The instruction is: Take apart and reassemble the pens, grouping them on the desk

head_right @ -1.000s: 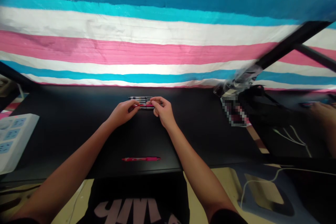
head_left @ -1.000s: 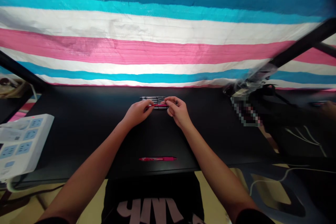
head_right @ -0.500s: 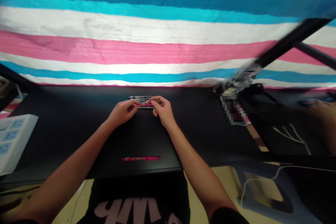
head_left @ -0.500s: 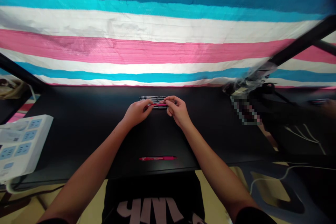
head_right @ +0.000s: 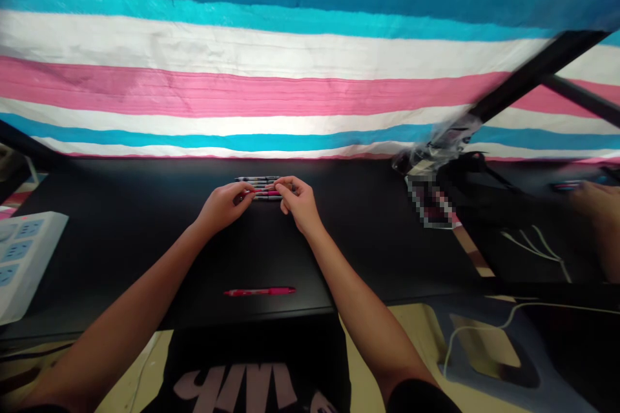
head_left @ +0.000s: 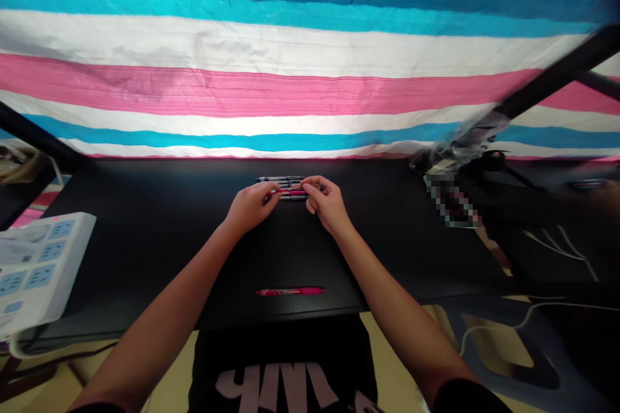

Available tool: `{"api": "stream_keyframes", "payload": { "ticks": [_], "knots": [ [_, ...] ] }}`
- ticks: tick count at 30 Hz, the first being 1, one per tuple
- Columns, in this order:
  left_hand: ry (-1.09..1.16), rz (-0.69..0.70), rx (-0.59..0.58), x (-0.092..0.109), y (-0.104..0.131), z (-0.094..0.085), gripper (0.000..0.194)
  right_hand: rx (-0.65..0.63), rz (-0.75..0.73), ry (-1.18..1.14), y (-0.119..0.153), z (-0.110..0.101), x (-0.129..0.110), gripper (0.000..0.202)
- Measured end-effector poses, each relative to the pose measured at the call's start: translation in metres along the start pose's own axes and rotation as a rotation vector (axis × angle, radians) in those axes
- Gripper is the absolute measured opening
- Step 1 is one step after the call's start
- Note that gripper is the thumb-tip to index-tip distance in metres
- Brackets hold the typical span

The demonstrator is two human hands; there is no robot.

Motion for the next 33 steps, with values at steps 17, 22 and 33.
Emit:
{"api": "stream_keyframes", "payload": {
  "ticks": [17,22,33],
  "knots": [
    [0.033,-0.004,0.016,-0.0016,-0.0003,0.0009,0.015,0.0,-0.013,-0.012,0.0004,0.0005,-0.0015,0.026],
    [0.011,-0.014,0.01,-0.0027,0.0006,0.0011,0.017,0.025,-0.049,0.012,-0.0027,-0.004,0.0005,0.024],
    [0.019,-0.011,0.021,-0.0008,-0.0001,-0.0002,0.016,0.015,-0.038,0.024,-0.0035,-0.0027,0.0036,0.028]
  ]
}}
Point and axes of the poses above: each hand's wrist, its own y-axis away from the middle knuckle, its own z-axis out of the palm, x = y × z, the point moved 9 cm from there along -y, towards the middle knuckle, and after that the axes turned 15 degrees about x, right-handed, at the moved point
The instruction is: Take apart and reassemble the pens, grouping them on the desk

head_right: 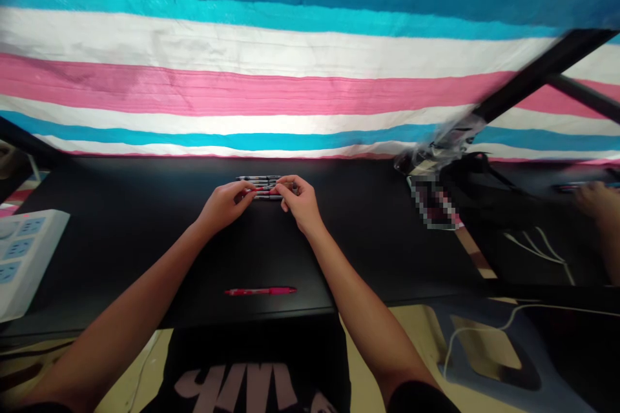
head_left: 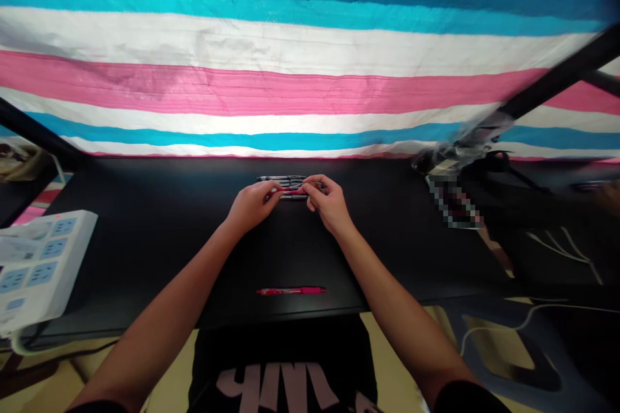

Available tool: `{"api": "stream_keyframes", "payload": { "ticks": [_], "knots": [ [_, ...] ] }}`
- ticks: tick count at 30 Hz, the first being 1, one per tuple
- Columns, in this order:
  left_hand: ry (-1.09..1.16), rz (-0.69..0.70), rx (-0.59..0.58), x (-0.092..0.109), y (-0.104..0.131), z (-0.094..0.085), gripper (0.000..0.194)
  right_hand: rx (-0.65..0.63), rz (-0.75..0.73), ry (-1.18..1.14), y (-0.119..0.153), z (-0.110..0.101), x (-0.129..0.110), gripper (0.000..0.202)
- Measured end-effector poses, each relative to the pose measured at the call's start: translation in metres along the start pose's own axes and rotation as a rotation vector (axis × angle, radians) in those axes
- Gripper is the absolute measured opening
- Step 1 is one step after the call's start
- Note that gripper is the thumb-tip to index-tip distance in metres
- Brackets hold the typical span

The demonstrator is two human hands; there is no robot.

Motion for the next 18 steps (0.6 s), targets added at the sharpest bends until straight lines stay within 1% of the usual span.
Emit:
{"api": "stream_keyframes", "payload": {
  "ticks": [6,11,18],
  "knots": [
    [-0.016,-0.014,0.015,-0.0012,0.0009,-0.0015,0.012,0.012,0.004,-0.005,0.0001,-0.0008,0.0004,0.031],
    [-0.018,-0.014,0.009,-0.0021,0.001,-0.0007,0.013,0.026,-0.004,-0.044,-0.0003,-0.0018,-0.0009,0.028],
    [-0.008,-0.017,0.001,-0.0026,0.0014,0.0003,0.013,0.018,0.007,-0.04,-0.0008,-0.0009,0.0001,0.031]
  ]
}}
Point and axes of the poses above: each hand's wrist, its own y-axis away from the middle knuckle, its own z-axis out of the palm, x = y × z, the point moved 9 cm from there along -y, towards the middle knuckle, and after that the axes turned 15 degrees about x, right-handed, at the moved point
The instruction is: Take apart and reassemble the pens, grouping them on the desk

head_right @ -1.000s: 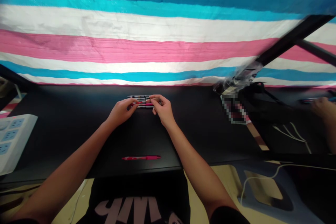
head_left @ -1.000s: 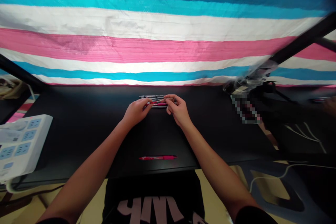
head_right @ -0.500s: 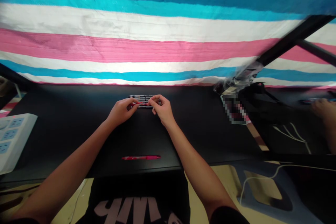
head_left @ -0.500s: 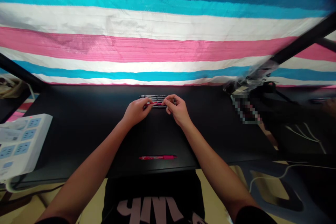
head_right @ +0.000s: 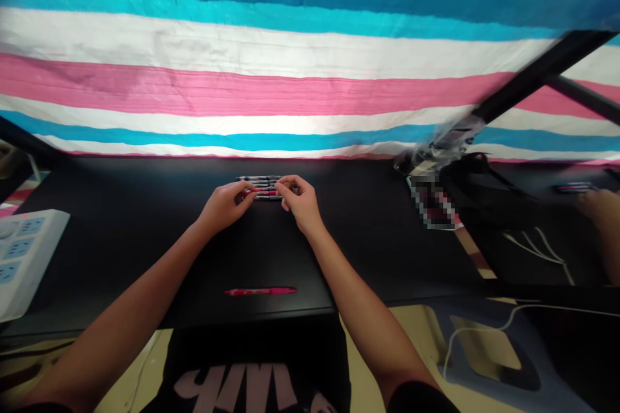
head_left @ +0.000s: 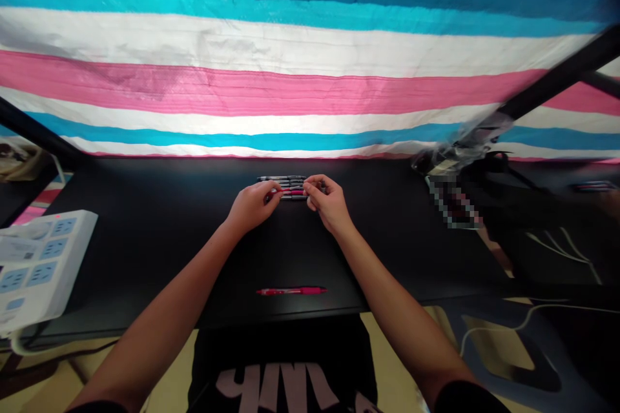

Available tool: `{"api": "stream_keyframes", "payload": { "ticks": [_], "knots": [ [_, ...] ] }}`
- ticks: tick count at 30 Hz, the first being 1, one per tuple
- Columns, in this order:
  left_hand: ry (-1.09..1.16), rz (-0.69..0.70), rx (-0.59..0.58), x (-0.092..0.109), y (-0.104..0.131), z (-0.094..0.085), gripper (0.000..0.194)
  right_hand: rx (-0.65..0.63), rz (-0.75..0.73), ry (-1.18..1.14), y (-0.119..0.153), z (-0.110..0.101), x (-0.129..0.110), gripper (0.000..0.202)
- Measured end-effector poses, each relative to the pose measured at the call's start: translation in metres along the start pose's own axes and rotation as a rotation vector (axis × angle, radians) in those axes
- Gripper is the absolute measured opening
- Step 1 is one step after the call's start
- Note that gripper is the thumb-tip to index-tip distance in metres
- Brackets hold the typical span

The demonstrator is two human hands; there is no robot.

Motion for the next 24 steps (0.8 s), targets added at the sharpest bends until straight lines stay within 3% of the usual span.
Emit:
{"api": "stream_keyframes", "payload": {
  "ticks": [24],
  "knots": [
    [0.008,0.007,-0.003,0.0016,-0.0002,0.0003,0.014,0.002,-0.022,0.009,0.0002,-0.0009,0.0,0.027]
  ]
}}
Point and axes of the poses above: each hand's wrist, its own y-axis away from the middle knuckle, its own z-axis out of the palm, x = y × z, the point moved 9 cm from there along -y, towards the middle knuckle, and after that the axes turned 15 degrees about x, right-handed, at the moved point
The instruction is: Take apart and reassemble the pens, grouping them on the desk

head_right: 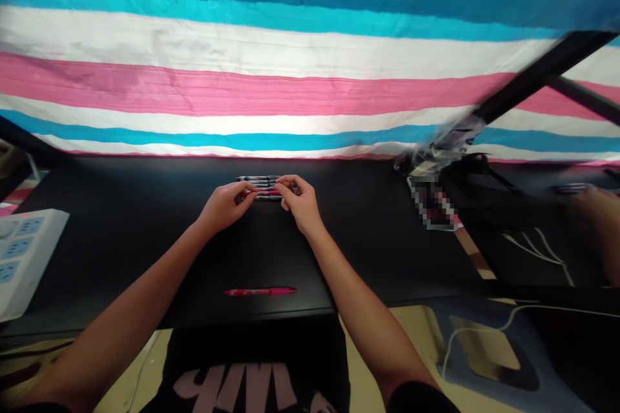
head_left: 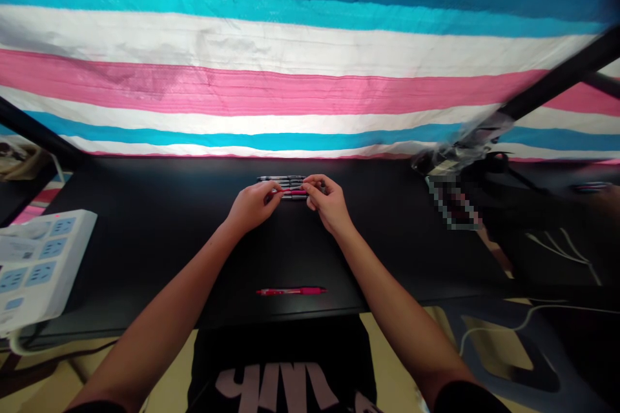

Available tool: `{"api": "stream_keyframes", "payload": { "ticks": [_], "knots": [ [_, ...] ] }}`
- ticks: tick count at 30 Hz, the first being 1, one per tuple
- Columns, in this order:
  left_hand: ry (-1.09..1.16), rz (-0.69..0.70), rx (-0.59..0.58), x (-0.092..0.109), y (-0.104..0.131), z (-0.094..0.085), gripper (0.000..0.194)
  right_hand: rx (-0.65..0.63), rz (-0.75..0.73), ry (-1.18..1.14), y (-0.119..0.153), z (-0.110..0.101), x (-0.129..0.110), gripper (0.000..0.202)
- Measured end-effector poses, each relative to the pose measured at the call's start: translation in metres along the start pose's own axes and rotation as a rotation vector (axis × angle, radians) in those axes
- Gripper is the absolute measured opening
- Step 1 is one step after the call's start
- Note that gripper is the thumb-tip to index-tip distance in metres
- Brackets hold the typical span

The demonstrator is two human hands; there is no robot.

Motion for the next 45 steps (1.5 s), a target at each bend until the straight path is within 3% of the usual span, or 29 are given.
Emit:
{"api": "stream_keyframes", "payload": {
  "ticks": [18,23,33,45],
  "knots": [
    [0.006,0.011,-0.02,0.003,0.0,0.001,0.015,-0.126,0.048,0.105,0.007,0.01,0.003,0.031],
    [0.002,0.007,0.006,0.001,0.0,-0.001,0.015,-0.077,0.127,-0.037,0.004,0.007,0.003,0.03],
    [-0.011,0.002,-0.004,0.0,0.0,-0.001,0.015,0.17,-0.073,0.089,-0.004,-0.018,-0.012,0.054],
    [-0.022,-0.019,-0.006,-0.001,-0.001,-0.002,0.017,0.076,-0.046,0.016,0.002,-0.006,-0.014,0.048]
  ]
}}
Point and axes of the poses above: each hand's wrist, its own y-axis away from the middle knuckle, its own z-axis out of the palm, x = y × z, the point moved 9 cm from there along -y, towards the middle knuckle, and after that the axes turned 15 degrees about x, right-handed, at the moved point
